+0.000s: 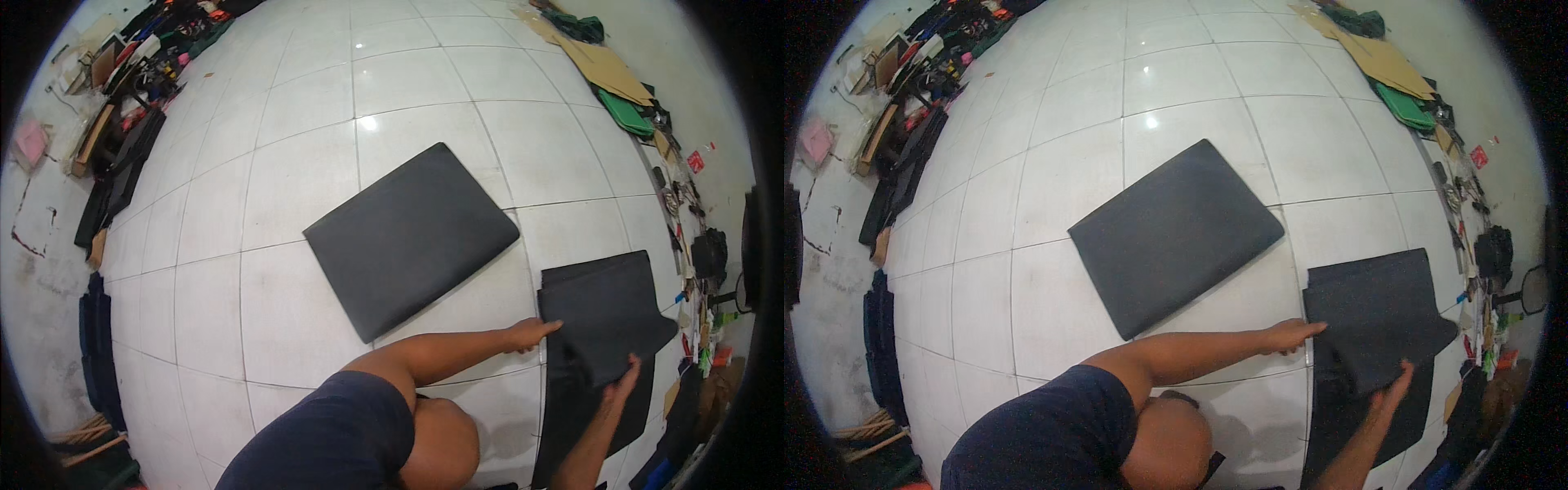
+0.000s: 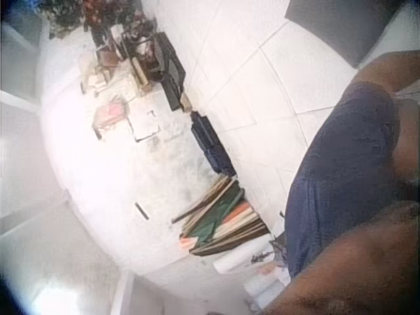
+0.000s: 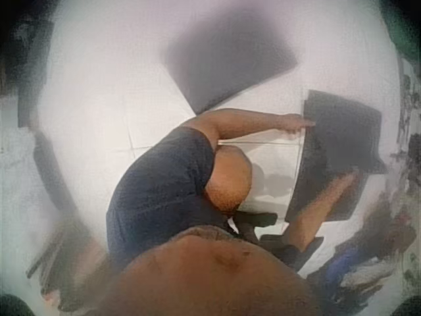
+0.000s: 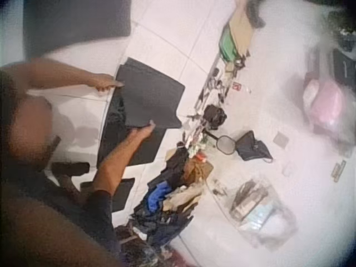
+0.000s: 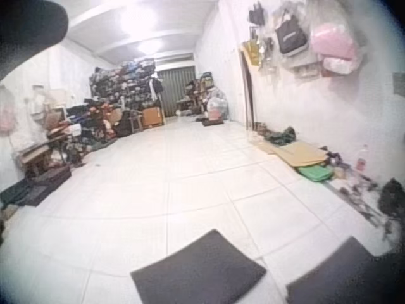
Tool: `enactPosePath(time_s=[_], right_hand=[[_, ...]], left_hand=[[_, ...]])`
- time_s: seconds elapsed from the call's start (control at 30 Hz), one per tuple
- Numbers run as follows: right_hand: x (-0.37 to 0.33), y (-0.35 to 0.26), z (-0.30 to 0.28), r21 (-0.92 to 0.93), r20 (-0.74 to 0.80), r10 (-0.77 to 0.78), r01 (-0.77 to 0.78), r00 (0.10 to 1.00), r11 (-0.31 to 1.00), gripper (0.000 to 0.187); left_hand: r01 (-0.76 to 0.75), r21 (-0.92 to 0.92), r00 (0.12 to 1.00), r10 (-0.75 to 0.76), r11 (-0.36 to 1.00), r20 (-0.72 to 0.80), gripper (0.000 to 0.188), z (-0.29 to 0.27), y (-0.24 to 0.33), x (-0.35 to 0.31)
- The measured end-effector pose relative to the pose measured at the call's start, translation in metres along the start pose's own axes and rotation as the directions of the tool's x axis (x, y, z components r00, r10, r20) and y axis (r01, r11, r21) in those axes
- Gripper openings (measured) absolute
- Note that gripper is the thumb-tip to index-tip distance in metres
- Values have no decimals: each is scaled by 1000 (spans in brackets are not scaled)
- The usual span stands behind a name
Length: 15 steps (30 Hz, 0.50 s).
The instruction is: The person folds multiple black rectangular mats on a tiled floor. They fold each mat in half, then in half again, and stack them into a pile.
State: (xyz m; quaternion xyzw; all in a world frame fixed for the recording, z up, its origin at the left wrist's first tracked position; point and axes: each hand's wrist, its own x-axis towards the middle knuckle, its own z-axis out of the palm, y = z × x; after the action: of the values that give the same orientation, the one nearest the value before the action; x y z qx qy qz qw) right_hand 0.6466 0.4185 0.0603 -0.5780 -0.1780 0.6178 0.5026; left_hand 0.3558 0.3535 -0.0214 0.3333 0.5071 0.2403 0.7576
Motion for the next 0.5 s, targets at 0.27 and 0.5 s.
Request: enactPosePath(time_s=[0.27, 0.5], right_hand=[[-44, -57, 91, -186, 98, -322, 336, 941, 924, 62], [-135, -46, 157, -104, 270, -384, 424, 883, 900, 56]], left_hand=[[-8, -585, 978, 129, 811, 167, 110, 14, 78, -57], [-460, -793, 868, 393, 401, -305, 60, 8, 90, -155]])
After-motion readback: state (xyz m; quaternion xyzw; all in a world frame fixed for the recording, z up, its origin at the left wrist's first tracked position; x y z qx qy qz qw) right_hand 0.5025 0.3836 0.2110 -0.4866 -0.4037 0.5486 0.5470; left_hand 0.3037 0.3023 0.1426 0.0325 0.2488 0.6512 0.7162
